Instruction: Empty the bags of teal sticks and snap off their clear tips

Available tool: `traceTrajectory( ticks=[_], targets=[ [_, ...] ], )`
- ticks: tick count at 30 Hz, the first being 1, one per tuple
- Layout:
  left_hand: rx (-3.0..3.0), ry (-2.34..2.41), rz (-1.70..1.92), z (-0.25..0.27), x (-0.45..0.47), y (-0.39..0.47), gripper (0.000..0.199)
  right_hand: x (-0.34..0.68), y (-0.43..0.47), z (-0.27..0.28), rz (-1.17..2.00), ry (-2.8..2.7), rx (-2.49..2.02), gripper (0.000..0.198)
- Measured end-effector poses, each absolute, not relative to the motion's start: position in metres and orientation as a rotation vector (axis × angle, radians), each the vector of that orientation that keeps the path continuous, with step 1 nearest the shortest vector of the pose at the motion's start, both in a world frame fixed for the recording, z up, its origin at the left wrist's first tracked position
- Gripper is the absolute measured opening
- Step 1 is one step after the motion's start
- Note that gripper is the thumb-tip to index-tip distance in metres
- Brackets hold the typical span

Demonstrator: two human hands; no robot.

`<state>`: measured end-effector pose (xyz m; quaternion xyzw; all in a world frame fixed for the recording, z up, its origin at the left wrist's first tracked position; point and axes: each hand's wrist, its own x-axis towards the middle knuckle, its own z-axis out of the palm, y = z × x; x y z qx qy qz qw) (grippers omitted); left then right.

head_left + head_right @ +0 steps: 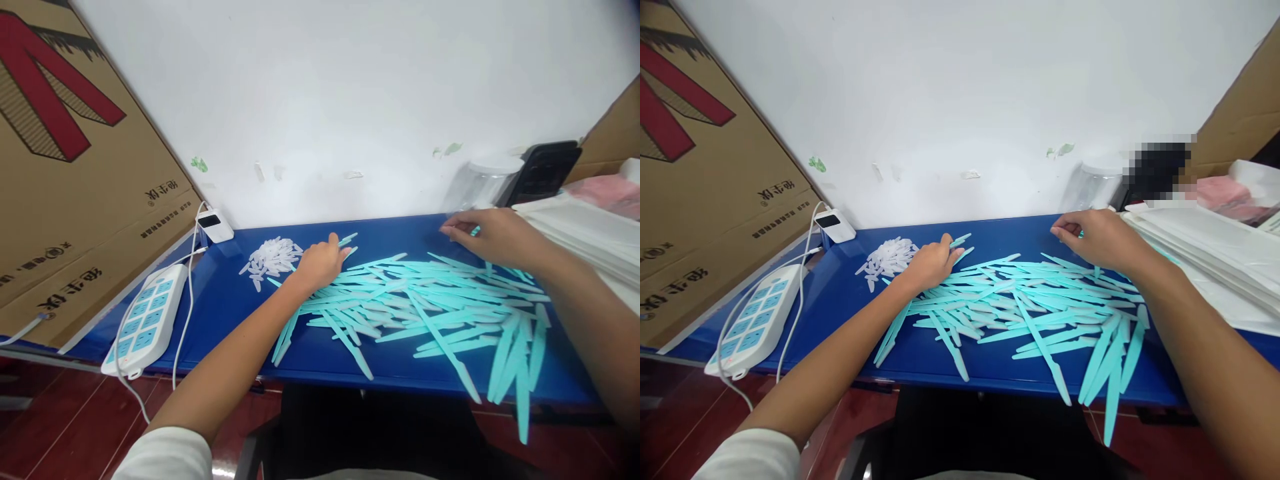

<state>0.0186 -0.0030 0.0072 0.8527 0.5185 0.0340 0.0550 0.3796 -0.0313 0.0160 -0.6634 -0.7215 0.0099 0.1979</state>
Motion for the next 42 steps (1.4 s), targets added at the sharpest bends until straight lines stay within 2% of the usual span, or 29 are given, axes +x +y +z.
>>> traceTrajectory(
  ticks=[2, 6, 9, 16, 20, 27, 32, 38, 42],
  targets=[
    [2.575, 1.632, 0.094, 0.006, 0.023, -0.006, 0.053, 0.378, -0.031, 0.015, 0.032, -2.034, -1.856, 0.039],
    [2.611, 1.649, -0.071, 0.004, 0.024, -0.006, 0.04, 0.374, -0.032, 0.016, 0.046, -2.068, -1.829, 0.038],
    [2.699, 1.568, -0.105, 0.004, 0.022, -0.003, 0.037, 0.371, -0.034, 0.019, 0.082, -2.065, -1.824, 0.037],
    [2.697, 1.387, 0.197, 0.009, 0.017, 0.002, 0.031, 0.37, -0.036, 0.021, 0.146, -2.083, -1.819, 0.037],
    [2.602, 1.242, 0.322, 0.015, 0.014, 0.001, 0.043, 0.37, -0.036, 0.021, 0.168, -2.104, -1.81, 0.037],
    [2.469, 1.063, 0.036, 0.015, 0.006, 0.002, 0.061, 0.368, -0.037, 0.023, 0.217, -2.106, -1.838, 0.038],
    [2.461, 1.06, -0.072, 0.018, 0.004, 0.003, 0.048, 0.368, -0.037, 0.023, 0.226, -2.105, -1.819, 0.038],
    [2.473, 1.015, -0.125, 0.023, 0.002, 0.001, 0.05, 0.366, -0.039, 0.025, 0.263, -2.1, -1.833, 0.04],
    [2.535, 1.054, -0.117, 0.028, -0.003, 0.003, 0.043, 0.365, -0.039, 0.025, 0.269, -2.107, -1.809, 0.04]
  ],
)
